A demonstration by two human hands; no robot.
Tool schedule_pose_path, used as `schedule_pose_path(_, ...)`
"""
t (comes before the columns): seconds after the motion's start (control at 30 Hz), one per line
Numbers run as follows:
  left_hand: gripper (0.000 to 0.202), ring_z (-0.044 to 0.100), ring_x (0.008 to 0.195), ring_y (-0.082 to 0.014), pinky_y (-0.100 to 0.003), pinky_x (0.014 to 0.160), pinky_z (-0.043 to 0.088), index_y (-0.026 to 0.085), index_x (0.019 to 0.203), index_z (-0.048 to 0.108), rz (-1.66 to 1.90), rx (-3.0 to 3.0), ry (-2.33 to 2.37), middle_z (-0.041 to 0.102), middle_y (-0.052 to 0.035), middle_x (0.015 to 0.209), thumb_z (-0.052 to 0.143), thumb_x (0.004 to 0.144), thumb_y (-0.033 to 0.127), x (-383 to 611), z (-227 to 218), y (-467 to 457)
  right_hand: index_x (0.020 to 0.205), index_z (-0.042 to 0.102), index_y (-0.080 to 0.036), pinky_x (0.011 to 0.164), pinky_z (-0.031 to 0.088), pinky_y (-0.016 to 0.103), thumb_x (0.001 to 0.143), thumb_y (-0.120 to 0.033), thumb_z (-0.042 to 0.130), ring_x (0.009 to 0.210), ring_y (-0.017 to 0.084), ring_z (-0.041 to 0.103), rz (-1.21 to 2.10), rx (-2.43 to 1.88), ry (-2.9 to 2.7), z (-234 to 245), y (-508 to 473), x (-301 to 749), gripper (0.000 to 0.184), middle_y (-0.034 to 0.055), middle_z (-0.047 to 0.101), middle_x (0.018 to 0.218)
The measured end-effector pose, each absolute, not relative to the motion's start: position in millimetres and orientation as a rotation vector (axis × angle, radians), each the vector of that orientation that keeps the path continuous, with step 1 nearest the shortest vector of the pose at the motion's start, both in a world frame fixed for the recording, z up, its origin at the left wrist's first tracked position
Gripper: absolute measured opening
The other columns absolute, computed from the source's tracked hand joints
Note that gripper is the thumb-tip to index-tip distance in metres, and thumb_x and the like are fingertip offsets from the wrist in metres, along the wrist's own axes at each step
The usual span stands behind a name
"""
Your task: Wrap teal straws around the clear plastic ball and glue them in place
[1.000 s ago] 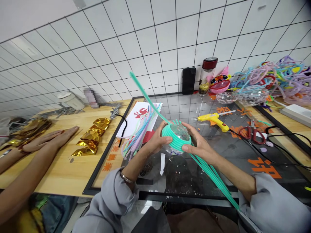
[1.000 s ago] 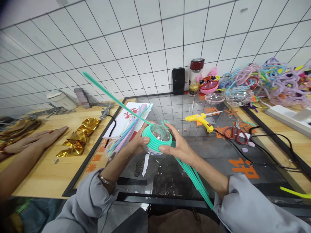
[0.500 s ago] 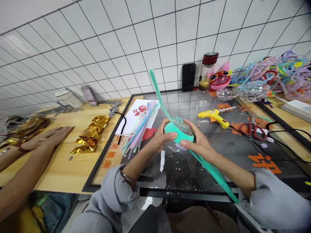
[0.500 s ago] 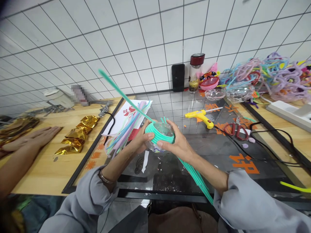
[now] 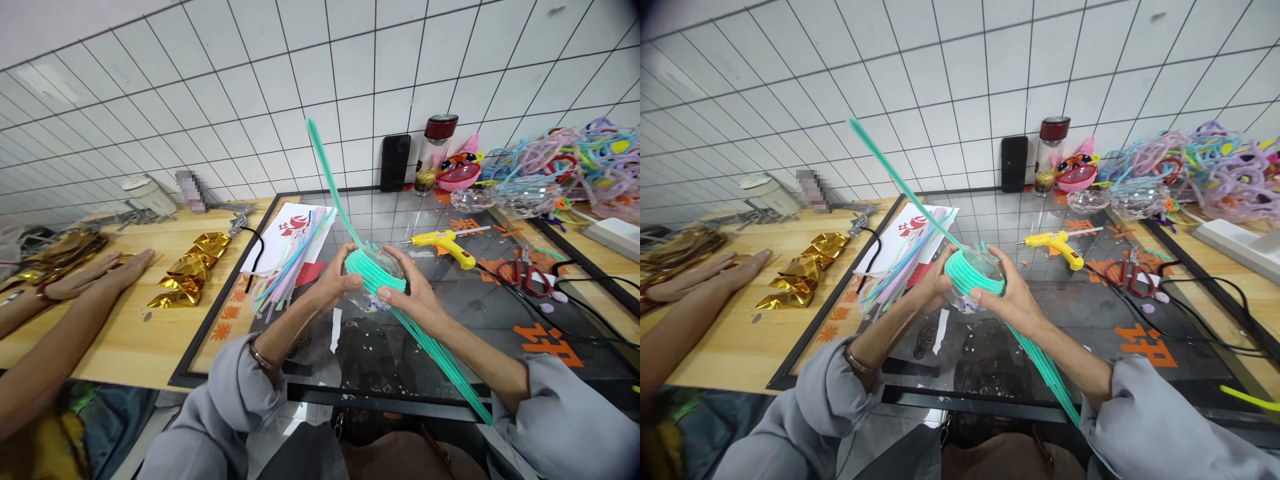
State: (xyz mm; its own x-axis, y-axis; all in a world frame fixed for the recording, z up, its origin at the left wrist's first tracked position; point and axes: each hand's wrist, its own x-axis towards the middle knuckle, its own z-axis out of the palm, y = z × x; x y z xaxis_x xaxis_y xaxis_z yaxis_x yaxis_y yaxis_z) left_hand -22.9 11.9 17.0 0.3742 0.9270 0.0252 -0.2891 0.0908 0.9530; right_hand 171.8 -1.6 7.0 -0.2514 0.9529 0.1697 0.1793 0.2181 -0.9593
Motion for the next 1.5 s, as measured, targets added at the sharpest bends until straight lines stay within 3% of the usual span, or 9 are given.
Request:
schedule_pose_path(0.2,0.091,0.062,0.08,-0.0153,-0.027,0.072,0.048,0.023,0.113,0.047,1.043,1.163,0.755,0.061,-0.0002,0.097,0.098,0.041,0.046,-22.0,17.2,13.8,0.147,0.041,-0.022,0.118,0.032,0.056,0.066,-0.071,0.072,0.144,0.038,0.038,1.159,-1.066,-1.642,8.3,-2.0,172.0,0.099,0.0133,0.049,0.15)
schedule_pose_path(0.4,0.081,0.064,0.082,-0.0194,-0.027,0.067,0.048,0.022,0.114,0.052,1.052,1.118,0.694,0.064,-0.0023,0.095,0.093,0.048,0.044,-26.4,16.0,14.8,0.151,0.036,-0.025,0.119,0.033,0.053,0.068,-0.071,0.074,0.146,0.036,0.037,1.241,-0.989,-1.655,6.2,-0.1,174.1,0.103,0.0108,0.048,0.153)
schedule_pose_path(0.63,0.086,0.068,0.097,-0.029,-0.034,0.072,0.053,0.022,0.124,0.052,1.013,1.109,0.553,0.068,-0.0101,0.115,0.087,0.051,0.05,-30.3,13.3,18.4,0.149,0.04,-0.026,0.12,0.029,0.054,0.072,-0.074,0.07,0.143,0.034,0.041,1.183,-0.904,-1.685,1.7,-3.2,170.1,0.095,0.0121,0.045,0.154)
schedule_pose_path(0.77,0.083,0.067,0.094,-0.0262,-0.03,0.069,0.049,0.022,0.122,0.055,1.0,1.15,0.578,0.068,-0.0092,0.113,0.089,0.05,0.047,-33.8,15.3,20.3,0.141,0.051,-0.025,0.116,0.035,0.053,0.078,-0.071,0.066,0.137,0.033,0.046,0.936,-0.864,-1.741,1.2,-2.4,170.5,0.079,0.0135,0.05,0.144)
schedule_pose_path(0.97,0.079,0.059,0.085,-0.0174,-0.027,0.07,0.045,0.02,0.113,0.056,0.894,1.284,0.705,0.062,-0.0048,0.107,0.093,0.046,0.043,-40.4,17.1,23.3,0.125,0.065,-0.028,0.108,0.044,0.049,0.098,-0.05,0.05,0.124,0.027,0.055,0.75,-0.811,-1.794,5.9,-1.5,172.6,0.038,0.0097,0.06,0.125)
schedule_pose_path(1.23,0.074,0.053,0.086,-0.0164,-0.027,0.073,0.043,0.019,0.11,0.056,0.818,1.408,0.79,0.055,-0.0033,0.106,0.093,0.049,0.039,-40.7,18.7,22.5,0.099,0.075,-0.028,0.088,0.052,0.045,0.095,-0.039,0.058,0.098,0.024,0.065,0.594,-0.798,-1.747,10.2,-2.1,171.4,0.021,0.007,0.067,0.1)
schedule_pose_path(1.5,0.075,0.052,0.094,-0.0188,-0.028,0.077,0.044,0.02,0.11,0.053,0.788,1.446,0.859,0.053,-0.0038,0.111,0.092,0.048,0.035,-39.0,24.5,20.0,0.087,0.068,-0.023,0.081,0.051,0.037,0.093,-0.027,0.06,0.089,0.02,0.064,0.504,-0.728,-1.781,12.2,1.7,175.3,0.011,0.0045,0.066,0.092)
